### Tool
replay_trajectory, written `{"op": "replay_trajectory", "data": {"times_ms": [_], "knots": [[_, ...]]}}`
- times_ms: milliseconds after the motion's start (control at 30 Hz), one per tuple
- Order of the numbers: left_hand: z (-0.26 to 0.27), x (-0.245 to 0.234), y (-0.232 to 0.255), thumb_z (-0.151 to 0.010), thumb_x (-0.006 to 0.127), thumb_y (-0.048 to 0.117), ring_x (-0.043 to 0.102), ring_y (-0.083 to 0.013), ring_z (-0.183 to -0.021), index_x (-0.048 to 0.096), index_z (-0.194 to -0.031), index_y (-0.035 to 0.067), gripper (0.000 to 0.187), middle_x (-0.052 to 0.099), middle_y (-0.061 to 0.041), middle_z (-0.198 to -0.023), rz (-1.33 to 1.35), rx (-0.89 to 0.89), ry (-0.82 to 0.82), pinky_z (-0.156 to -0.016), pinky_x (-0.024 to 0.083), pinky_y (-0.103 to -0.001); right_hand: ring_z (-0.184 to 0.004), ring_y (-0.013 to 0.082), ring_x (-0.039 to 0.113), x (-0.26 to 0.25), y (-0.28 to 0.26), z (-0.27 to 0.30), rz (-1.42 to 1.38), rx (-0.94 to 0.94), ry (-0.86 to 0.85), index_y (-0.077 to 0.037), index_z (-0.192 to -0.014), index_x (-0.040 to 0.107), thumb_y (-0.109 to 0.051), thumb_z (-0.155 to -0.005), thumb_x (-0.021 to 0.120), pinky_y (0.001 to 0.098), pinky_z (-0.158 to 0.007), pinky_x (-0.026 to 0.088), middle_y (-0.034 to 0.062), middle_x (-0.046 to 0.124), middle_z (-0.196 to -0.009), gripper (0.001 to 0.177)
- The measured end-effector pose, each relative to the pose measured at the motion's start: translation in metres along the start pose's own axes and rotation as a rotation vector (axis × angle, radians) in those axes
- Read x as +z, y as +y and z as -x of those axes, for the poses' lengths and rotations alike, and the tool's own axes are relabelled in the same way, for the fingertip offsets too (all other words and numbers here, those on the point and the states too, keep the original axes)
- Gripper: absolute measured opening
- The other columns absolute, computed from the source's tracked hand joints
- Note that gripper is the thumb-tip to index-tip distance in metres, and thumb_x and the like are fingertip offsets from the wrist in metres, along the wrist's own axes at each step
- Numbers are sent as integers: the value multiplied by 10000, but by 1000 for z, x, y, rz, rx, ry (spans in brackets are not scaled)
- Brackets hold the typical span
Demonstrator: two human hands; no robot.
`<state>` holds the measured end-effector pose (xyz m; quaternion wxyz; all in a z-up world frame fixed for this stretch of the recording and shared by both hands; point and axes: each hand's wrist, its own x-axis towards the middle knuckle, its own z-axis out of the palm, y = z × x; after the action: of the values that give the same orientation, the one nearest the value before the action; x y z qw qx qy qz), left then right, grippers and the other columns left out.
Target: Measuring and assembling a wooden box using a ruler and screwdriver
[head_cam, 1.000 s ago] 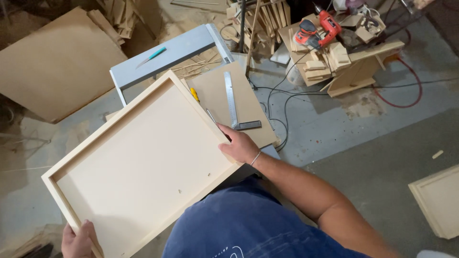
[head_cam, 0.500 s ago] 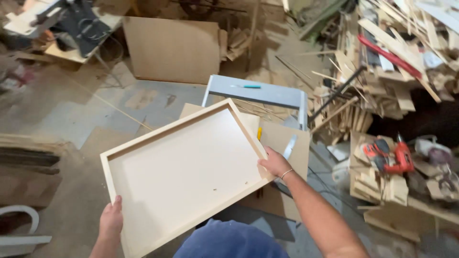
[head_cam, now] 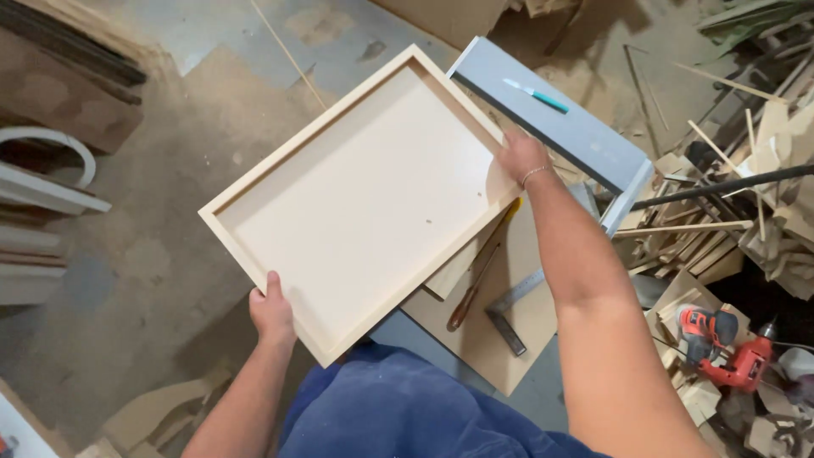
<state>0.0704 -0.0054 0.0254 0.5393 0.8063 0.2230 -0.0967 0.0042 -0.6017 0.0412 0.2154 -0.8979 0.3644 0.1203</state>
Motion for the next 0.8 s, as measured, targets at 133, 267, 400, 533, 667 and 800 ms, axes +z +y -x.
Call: {"op": "replay_trajectory", "data": {"times_ms": [133,267,400,533,667,800], "knots": [[21,17,-1,-1034,721,456,587,-215,-819,563,-961,33,458,570,-111,-837,23,-35,94,-788,498,-363,-1267,396,600,-2,-14,-26,58,-50,36,-274,-1421,596,-492,-945,549,522,-1089,465,181,680,-1307,526],[8,19,-31,-1038,720,486,611,-219,-821,570,-971,53,463,595,-97,-843,-8,-48,123,-787,510,-357,-1244,363,624,6,-26,-37,92,-83,27,-299,-1396,600,-450,-945,589,512,-1057,488,149,696,-1254,475],[5,15,-39,-1049,718,484,629,-229,-864,582,-1006,29,477,607,-119,-869,-20,-39,143,-823,514,-367,-1251,354,604,-18,-29,3,-146,-13,79,-341,-1328,636,-539,-966,534,505,-1078,472,132,690,-1252,425],[6,14,-31,-1060,718,483,643,-232,-883,578,-1024,19,487,628,-138,-896,-1,-48,129,-831,516,-374,-1172,298,650,5,34,23,-300,279,257,-289,-1042,714,-491,-978,458,476,-1025,512,60,734,-1084,333],[5,16,2,-1052,720,513,649,-236,-881,576,-1028,16,518,626,-167,-896,4,-35,95,-834,526,-379,-1222,390,613,37,66,28,-423,211,103,-145,-1127,735,-437,-966,505,529,-1067,480,172,718,-1170,404],[-10,17,11,-1057,714,505,638,-222,-852,585,-1032,22,501,618,-123,-878,11,2,89,-810,524,-361,-1150,254,669,49,89,19,-473,229,151,-294,-1087,777,-416,-841,667,418,-978,545,11,755,-1094,295]]}}
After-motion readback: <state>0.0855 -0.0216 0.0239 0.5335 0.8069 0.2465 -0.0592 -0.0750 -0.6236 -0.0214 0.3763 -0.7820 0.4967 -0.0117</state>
